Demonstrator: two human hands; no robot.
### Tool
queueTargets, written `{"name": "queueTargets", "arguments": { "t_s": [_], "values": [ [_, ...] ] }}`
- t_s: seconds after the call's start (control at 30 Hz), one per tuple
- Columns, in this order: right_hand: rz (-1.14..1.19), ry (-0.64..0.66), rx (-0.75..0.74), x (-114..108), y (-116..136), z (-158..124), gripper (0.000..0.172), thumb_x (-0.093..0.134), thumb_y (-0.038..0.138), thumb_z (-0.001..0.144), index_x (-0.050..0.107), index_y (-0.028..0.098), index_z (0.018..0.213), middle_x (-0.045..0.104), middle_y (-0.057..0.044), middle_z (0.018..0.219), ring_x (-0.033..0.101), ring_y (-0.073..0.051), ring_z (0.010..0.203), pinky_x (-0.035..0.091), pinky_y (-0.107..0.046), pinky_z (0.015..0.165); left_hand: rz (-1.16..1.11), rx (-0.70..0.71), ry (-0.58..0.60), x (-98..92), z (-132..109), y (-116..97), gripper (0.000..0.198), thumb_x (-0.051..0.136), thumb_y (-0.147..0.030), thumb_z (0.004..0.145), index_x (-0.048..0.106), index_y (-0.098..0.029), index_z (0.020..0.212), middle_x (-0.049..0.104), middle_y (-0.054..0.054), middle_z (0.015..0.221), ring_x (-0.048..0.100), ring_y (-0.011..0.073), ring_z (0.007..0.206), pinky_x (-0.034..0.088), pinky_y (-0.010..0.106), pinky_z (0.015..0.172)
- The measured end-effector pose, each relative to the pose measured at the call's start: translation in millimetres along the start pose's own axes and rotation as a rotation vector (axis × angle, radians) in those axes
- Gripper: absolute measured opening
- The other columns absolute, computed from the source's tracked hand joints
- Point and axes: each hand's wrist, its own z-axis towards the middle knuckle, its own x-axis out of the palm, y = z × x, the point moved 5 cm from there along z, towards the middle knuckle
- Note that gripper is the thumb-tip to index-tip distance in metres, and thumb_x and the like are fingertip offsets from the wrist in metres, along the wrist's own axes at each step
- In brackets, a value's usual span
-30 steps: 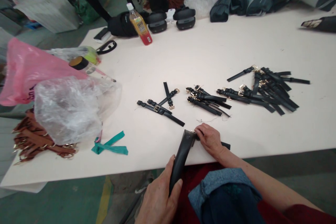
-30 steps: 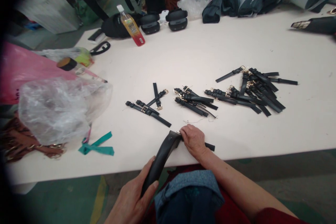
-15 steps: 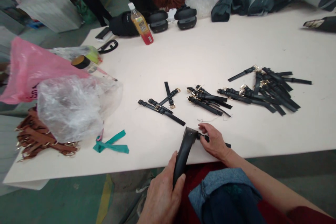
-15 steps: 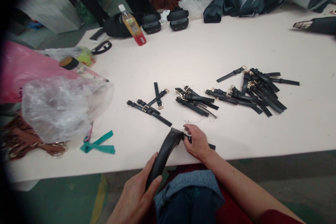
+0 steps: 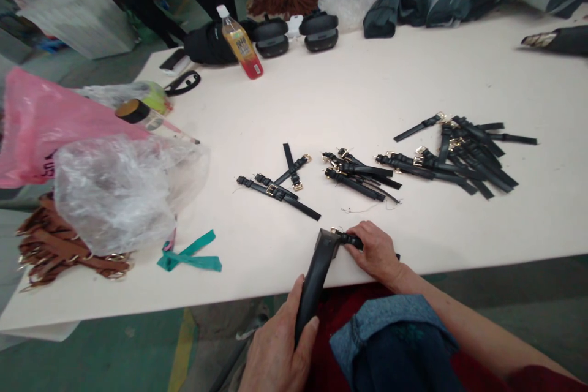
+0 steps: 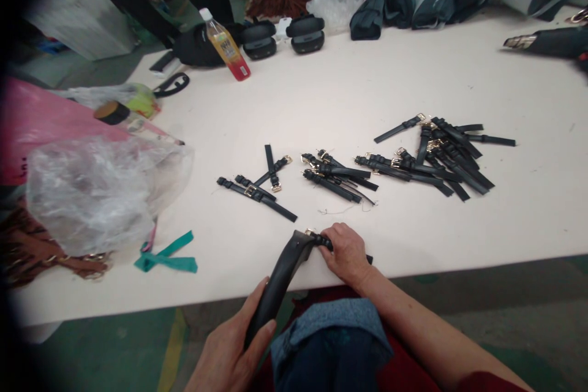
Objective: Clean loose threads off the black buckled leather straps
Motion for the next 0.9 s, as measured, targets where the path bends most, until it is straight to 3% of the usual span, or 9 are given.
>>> {"name": "queueTargets", "arguments": {
  "t_s": [0.13,0.37,0.6,0.9],
  "values": [
    [-0.004,0.006,0.007,0,-1,0,0.010,0.063,0.023,0.081,0.060,0.020,0.090,0.059,-0.004,0.086,0.053,-0.022,0.086,0.041,-0.032,0.075,0.026,-0.011,0.038,0.4,5,-4,0.062,0.037,-0.039,0.089,0.029,-0.014,0.146,0.048,0.010,0.139,0.047,0.0268,0.127,0.036,0.046,0.107],
    [0.019,0.081,-0.003,-2,-2,2,0.017,0.068,0.019,0.078,0.062,0.021,0.094,0.059,-0.004,0.088,0.052,-0.021,0.088,0.040,-0.031,0.074,0.120,0.026,0.078,-9.5,4,11,0.060,0.036,-0.037,0.089,0.030,-0.018,0.146,0.045,0.003,0.142,0.043,0.0203,0.130,0.035,0.040,0.110],
    [-0.031,0.159,-0.133,-8,-9,17,0.019,0.068,0.018,0.081,0.067,0.025,0.099,0.063,-0.003,0.093,0.051,-0.023,0.091,0.036,-0.036,0.077,0.195,0.097,0.113,-22.5,3,21,0.059,0.044,-0.031,0.087,0.031,-0.030,0.144,0.042,-0.004,0.144,0.041,0.0183,0.131,0.034,0.036,0.110],
    [0.059,0.187,-0.237,-8,-20,25,0.022,0.069,0.018,0.081,0.068,0.026,0.102,0.064,-0.004,0.093,0.052,-0.022,0.091,0.036,-0.037,0.080,0.303,0.137,0.115,-23.4,10,-4,0.055,0.042,-0.028,0.087,0.036,-0.032,0.142,0.056,0.003,0.132,0.057,0.0251,0.113,0.044,0.040,0.098]
  ]
}}
